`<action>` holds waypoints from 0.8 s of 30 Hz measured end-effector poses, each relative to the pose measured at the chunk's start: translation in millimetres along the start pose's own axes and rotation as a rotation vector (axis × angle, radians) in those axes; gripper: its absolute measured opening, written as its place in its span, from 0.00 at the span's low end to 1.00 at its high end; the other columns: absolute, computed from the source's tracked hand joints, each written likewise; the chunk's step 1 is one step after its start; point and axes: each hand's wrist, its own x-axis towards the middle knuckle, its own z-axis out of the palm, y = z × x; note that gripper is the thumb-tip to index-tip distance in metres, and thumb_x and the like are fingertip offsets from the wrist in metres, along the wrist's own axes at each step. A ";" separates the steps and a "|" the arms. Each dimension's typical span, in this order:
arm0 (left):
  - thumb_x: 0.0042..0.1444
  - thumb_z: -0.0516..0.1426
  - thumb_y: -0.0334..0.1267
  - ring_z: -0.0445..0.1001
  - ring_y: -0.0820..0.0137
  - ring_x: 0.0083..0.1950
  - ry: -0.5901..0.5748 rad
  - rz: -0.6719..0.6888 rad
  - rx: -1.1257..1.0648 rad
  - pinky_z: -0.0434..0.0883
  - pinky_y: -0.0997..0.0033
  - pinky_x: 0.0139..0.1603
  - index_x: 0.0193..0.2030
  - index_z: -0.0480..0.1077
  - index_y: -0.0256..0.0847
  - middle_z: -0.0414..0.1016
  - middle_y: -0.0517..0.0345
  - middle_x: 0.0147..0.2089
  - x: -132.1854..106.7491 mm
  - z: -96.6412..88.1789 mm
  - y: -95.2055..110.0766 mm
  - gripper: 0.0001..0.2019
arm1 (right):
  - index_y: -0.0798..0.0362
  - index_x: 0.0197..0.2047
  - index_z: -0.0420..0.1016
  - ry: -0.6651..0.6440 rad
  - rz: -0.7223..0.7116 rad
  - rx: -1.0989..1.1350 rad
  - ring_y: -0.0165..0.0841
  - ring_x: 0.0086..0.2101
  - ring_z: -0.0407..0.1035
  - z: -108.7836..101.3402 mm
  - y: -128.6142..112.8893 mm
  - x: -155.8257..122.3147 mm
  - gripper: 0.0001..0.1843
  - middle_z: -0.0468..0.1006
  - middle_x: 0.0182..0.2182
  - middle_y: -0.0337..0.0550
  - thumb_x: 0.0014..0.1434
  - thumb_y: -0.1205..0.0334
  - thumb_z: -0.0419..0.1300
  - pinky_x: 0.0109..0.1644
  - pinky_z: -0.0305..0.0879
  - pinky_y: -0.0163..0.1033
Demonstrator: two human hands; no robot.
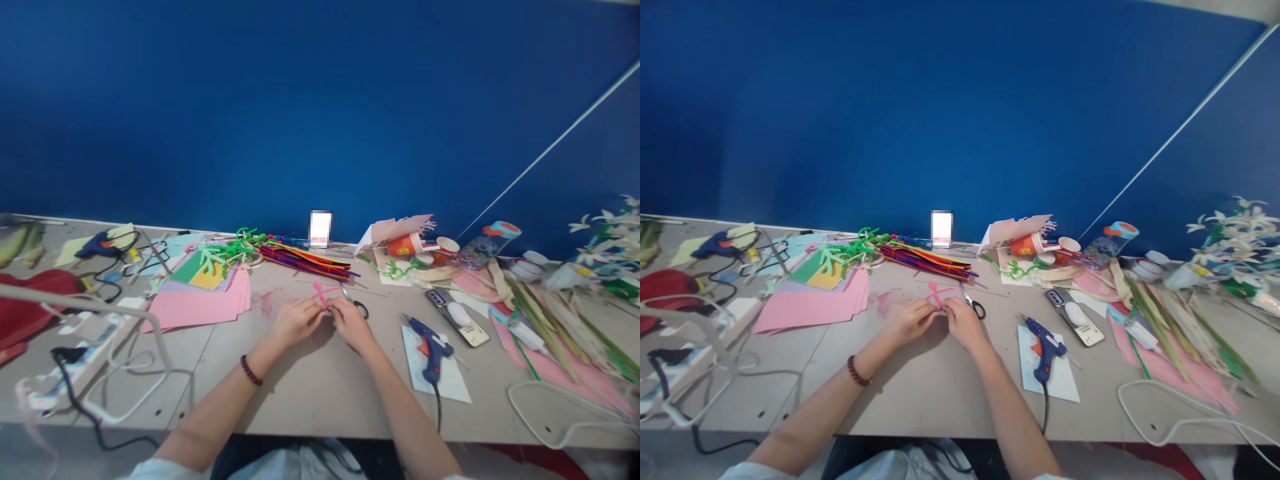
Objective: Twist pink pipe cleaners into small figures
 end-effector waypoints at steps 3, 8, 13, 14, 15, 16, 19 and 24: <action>0.59 0.51 0.37 0.70 0.71 0.32 0.233 -0.226 -0.223 0.66 0.71 0.33 0.34 0.71 0.39 0.72 0.55 0.30 2.5 -6.9 -1.7 0.09 | 0.53 0.37 0.73 0.039 0.033 0.083 0.34 0.33 0.69 2.4 2.5 0.9 0.13 0.75 0.31 0.44 0.61 0.67 0.48 0.38 0.65 0.38; 0.54 0.55 0.43 0.71 0.70 0.34 0.253 -0.658 -0.635 0.66 0.73 0.31 0.34 0.73 0.39 0.75 0.54 0.35 10.0 -4.2 -14.8 0.10 | 0.52 0.35 0.74 0.086 0.060 0.138 0.34 0.32 0.69 5.3 6.2 1.5 0.12 0.75 0.29 0.43 0.60 0.66 0.49 0.37 0.64 0.38; 0.45 0.62 0.48 0.71 0.71 0.30 0.129 -0.916 -1.094 0.67 0.74 0.28 0.35 0.74 0.38 0.76 0.56 0.32 11.3 5.8 -14.4 0.16 | 0.52 0.36 0.75 0.019 0.010 0.162 0.34 0.35 0.69 2.4 -0.7 1.9 0.12 0.76 0.33 0.44 0.60 0.69 0.50 0.41 0.65 0.39; 0.44 0.63 0.48 0.71 0.73 0.29 0.128 -0.926 -1.134 0.67 0.75 0.28 0.35 0.74 0.38 0.75 0.56 0.30 11.2 6.2 -13.0 0.16 | 0.52 0.36 0.75 -0.005 -0.007 0.163 0.34 0.36 0.69 1.5 -2.5 2.0 0.12 0.76 0.33 0.44 0.60 0.69 0.50 0.42 0.65 0.39; 0.44 0.63 0.47 0.70 0.74 0.28 0.143 -0.928 -1.160 0.67 0.75 0.28 0.34 0.74 0.37 0.75 0.57 0.29 11.2 6.2 -11.7 0.16 | 0.52 0.36 0.75 -0.026 -0.024 0.160 0.34 0.36 0.69 0.8 -3.8 2.1 0.12 0.76 0.34 0.44 0.60 0.70 0.50 0.42 0.65 0.40; 0.43 0.64 0.46 0.70 0.74 0.28 0.169 -0.927 -1.176 0.67 0.76 0.29 0.34 0.74 0.37 0.75 0.58 0.29 11.3 6.1 -11.0 0.15 | 0.52 0.36 0.75 -0.043 -0.039 0.151 0.34 0.36 0.69 0.2 -4.8 2.3 0.13 0.76 0.34 0.45 0.60 0.71 0.50 0.43 0.65 0.40; 0.41 0.65 0.43 0.71 0.75 0.30 0.255 -0.909 -1.172 0.67 0.76 0.30 0.36 0.74 0.38 0.75 0.58 0.31 11.6 6.3 -12.6 0.16 | 0.52 0.37 0.76 -0.059 -0.061 0.098 0.35 0.36 0.69 -0.3 -4.7 2.8 0.13 0.76 0.33 0.45 0.59 0.72 0.51 0.43 0.65 0.41; 0.41 0.65 0.41 0.71 0.73 0.32 0.234 -0.803 -1.039 0.67 0.75 0.29 0.42 0.74 0.40 0.75 0.56 0.34 10.7 8.0 -19.3 0.19 | 0.52 0.37 0.76 -0.067 -0.087 0.043 0.35 0.37 0.69 -0.7 -5.2 2.3 0.12 0.76 0.33 0.45 0.60 0.71 0.51 0.44 0.65 0.41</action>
